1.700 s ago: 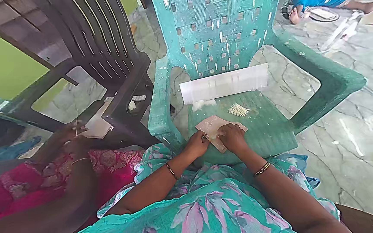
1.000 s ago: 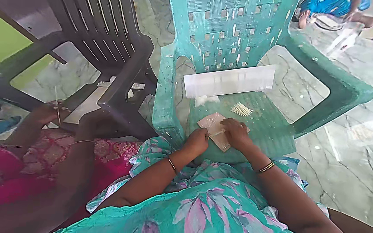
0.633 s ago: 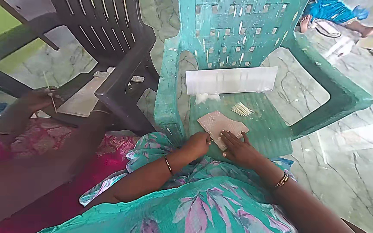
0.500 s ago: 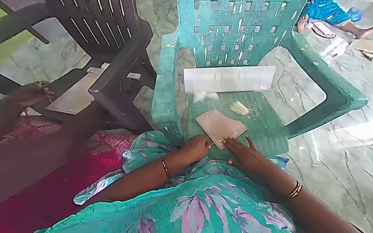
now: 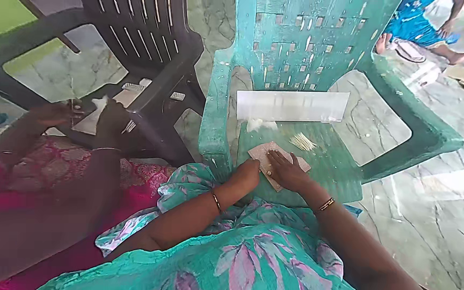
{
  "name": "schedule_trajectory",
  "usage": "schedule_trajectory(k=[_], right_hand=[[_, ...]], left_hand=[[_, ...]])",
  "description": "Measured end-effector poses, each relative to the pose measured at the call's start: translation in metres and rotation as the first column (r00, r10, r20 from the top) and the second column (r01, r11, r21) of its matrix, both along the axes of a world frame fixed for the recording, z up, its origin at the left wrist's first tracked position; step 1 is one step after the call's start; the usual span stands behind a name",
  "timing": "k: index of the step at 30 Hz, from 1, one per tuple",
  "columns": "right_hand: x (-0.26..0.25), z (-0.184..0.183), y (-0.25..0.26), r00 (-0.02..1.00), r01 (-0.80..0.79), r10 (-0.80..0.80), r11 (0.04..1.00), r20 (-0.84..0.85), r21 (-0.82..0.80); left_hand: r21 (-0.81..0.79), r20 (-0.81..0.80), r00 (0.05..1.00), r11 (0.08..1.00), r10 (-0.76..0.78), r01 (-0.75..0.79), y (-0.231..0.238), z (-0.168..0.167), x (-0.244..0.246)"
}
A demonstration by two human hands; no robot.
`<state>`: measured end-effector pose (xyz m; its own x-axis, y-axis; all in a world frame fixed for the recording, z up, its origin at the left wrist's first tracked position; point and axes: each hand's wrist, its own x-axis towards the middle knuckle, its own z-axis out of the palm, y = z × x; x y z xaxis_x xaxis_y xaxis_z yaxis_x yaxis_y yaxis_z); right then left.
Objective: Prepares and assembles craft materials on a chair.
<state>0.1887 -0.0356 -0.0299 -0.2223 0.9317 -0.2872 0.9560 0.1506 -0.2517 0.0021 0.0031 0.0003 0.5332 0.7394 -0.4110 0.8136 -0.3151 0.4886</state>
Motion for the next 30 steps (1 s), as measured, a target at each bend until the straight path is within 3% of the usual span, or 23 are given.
schedule_trajectory(k=[9,12,19,25,30], right_hand=[[0.029,0.014,-0.078,0.98,-0.195,0.191,0.978,-0.057,-0.078],[0.046,0.018,-0.092,0.97,-0.224,0.227,0.974,-0.084,0.042],[0.049,0.008,-0.047,0.989,0.016,0.012,0.982,-0.146,0.191],[0.012,-0.002,-0.008,0.995,-0.081,0.082,0.997,-0.062,0.02],[0.013,0.005,-0.039,0.993,-0.113,0.11,0.992,-0.05,-0.064]], left_hand=[[-0.133,0.026,0.985,0.976,-0.171,0.173,-0.019,0.009,-0.007],[-0.141,0.048,0.984,0.974,-0.17,0.175,-0.022,0.01,-0.006],[-0.016,0.072,0.997,0.999,-0.03,0.031,-0.007,0.004,-0.005],[-0.006,0.014,0.999,0.999,-0.033,0.033,-0.002,0.001,-0.001],[-0.029,-0.006,0.995,0.995,-0.095,0.094,-0.01,0.004,-0.004]])
